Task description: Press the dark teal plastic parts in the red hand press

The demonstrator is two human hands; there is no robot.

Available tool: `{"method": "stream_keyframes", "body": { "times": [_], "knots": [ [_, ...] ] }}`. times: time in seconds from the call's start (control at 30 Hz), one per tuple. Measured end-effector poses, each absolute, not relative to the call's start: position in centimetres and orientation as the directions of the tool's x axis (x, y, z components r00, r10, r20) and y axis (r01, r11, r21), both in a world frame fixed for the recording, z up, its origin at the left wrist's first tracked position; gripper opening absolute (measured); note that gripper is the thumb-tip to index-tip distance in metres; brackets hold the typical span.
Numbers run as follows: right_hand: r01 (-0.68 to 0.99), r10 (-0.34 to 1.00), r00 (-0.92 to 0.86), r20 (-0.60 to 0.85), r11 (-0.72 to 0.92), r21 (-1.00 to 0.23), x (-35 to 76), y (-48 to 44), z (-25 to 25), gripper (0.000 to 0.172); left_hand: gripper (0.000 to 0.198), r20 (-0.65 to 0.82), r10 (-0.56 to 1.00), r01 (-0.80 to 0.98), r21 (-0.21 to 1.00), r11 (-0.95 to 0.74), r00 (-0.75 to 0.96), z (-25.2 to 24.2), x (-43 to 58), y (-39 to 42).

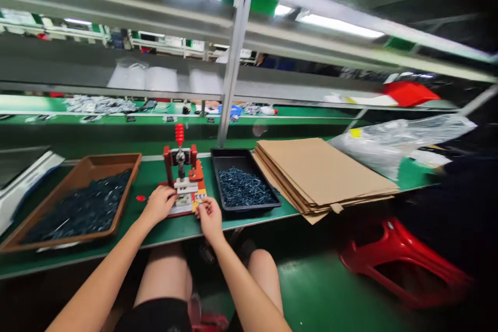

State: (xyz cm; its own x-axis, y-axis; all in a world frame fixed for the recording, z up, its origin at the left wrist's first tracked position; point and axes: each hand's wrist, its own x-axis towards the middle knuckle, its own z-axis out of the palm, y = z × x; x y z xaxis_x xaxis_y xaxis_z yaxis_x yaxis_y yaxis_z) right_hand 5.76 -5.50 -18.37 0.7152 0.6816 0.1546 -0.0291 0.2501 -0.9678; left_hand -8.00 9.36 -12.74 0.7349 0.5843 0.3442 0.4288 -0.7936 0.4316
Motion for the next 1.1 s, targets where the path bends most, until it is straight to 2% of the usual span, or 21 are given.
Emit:
{"method": "stream_keyframes", "body": {
  "times": [0.23, 0.5, 0.7, 0.83, 0.9, 1.1],
  "knots": [
    [-0.004, 0.698, 0.700, 0.149, 0.213, -0.977, 5.7, -5.6, -18.2, 0.031, 0.025, 0.242, 0.667, 0.546, 0.417, -0.727, 0.704, -12.6, -6.9, 9.3],
    [0.029, 0.718, 0.674, 0.173, 0.208, -0.978, 5.6, -5.8, -18.6, 0.029, 0.031, 0.172, 0.682, 0.603, 0.351, -0.717, 0.711, -12.1, -6.0, 7.4],
    [0.181, 0.734, 0.635, 0.241, 0.162, -0.970, 7.1, -5.0, -18.0, 0.025, 0.028, 0.135, 0.739, 0.688, 0.285, -0.667, 0.660, -11.4, -5.4, 7.4],
    [0.370, 0.782, 0.545, 0.302, 0.098, -0.924, 8.6, -3.4, -16.8, 0.018, 0.025, 0.133, 0.640, 0.591, 0.280, -0.757, 0.757, -11.7, -6.2, 7.7],
    [0.459, 0.804, 0.504, 0.314, 0.058, -0.887, 9.0, -2.4, -16.4, 0.014, 0.031, 0.130, 0.587, 0.536, 0.288, -0.793, 0.799, -12.0, -6.7, 8.0],
    [0.461, 0.858, 0.389, 0.337, 0.135, -0.877, 8.3, -0.3, -16.5, 0.021, 0.026, 0.153, 0.612, 0.549, 0.313, -0.775, 0.776, -12.6, -6.8, 8.2]
  ]
}}
